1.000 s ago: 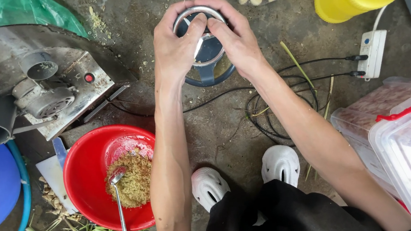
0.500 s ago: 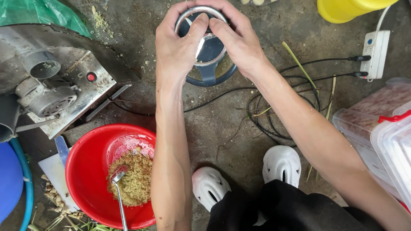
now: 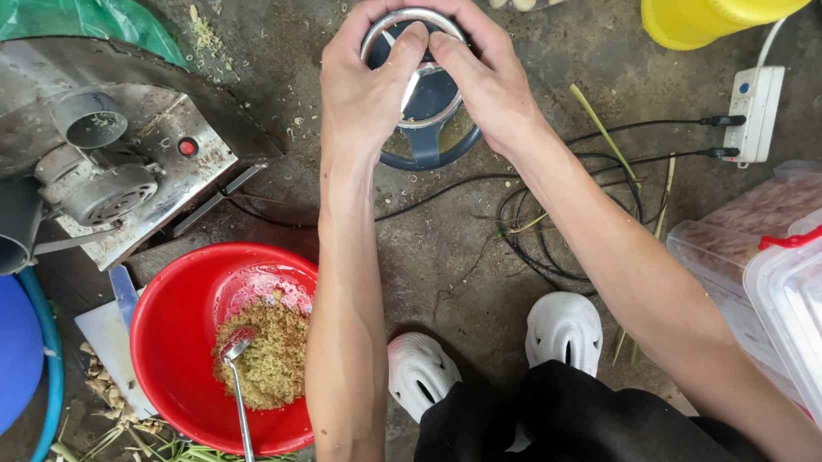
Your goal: The person pours a blended green paste from a blender jar into a red basin, using a spoon to scrape the paste out. They then scrape spilled paste from a cardboard box into the jar, reattach the jar to the blender base and run it, pour out more paste, and finally add garlic cloves from a plastic bag into the blender jar.
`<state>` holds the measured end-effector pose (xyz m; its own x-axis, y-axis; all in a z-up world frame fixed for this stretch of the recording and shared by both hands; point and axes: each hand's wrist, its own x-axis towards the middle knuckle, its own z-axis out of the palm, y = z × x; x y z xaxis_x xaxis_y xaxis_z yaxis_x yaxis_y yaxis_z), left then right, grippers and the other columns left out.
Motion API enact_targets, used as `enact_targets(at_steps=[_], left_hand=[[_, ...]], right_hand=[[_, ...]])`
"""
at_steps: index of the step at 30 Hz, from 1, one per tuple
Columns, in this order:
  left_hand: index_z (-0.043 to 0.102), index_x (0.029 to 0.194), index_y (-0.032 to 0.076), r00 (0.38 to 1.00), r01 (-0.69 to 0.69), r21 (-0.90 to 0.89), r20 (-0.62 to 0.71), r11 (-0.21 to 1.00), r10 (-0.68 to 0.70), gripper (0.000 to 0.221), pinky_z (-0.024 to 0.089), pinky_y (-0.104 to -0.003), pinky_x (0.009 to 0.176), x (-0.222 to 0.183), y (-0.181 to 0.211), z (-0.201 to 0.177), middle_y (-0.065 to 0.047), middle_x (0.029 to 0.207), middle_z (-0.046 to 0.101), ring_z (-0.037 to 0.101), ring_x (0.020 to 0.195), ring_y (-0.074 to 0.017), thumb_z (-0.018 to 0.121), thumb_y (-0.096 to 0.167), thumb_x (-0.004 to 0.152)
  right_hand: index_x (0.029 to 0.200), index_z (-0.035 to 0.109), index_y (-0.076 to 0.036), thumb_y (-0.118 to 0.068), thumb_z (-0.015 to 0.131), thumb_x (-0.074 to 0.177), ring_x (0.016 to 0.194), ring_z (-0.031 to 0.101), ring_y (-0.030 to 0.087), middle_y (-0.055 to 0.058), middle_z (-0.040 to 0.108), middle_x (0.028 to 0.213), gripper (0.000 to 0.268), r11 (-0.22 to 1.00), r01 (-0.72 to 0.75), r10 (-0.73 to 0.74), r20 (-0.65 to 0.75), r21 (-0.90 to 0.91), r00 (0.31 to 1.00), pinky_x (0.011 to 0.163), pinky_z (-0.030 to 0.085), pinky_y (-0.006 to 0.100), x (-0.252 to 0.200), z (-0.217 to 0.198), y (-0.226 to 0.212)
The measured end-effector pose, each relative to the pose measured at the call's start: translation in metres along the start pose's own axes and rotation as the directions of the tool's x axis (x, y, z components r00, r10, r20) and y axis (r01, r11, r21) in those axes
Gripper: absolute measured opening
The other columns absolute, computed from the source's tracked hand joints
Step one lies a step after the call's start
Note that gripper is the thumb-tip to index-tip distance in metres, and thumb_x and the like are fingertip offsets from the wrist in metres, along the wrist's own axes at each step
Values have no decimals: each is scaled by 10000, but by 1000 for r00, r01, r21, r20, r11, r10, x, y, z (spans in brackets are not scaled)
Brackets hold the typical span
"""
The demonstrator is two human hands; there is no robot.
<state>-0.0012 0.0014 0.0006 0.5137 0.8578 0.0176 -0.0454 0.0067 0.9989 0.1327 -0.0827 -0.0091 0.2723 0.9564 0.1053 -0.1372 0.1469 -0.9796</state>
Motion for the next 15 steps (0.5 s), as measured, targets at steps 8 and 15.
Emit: enact_targets(at_steps=[8, 15], left_hand=[[676, 1224, -5, 1000, -16, -4, 3, 1000, 16, 311, 634, -260, 826, 0, -2, 0, -81, 1042, 772, 747, 925, -117, 709, 135, 948], [674, 1221, -5, 1000, 0, -15, 2, 1000, 0, 312, 638, -261, 823, 0, -1, 0, -81, 1041, 774, 751, 924, -120, 708, 131, 942]], right_hand=[[1400, 581, -62, -26, 474, 1077, 1191, 637, 130, 60, 676, 1280, 342, 1000, -8, 8, 5, 17, 1000, 1068, 528, 290, 0, 1, -2], [1394, 586, -59, -28, 475, 1075, 1186, 636, 128, 60, 677, 1275, 339, 1000, -5, 5, -4, 1, 1000, 1068, 526, 291, 0, 0, -1]])
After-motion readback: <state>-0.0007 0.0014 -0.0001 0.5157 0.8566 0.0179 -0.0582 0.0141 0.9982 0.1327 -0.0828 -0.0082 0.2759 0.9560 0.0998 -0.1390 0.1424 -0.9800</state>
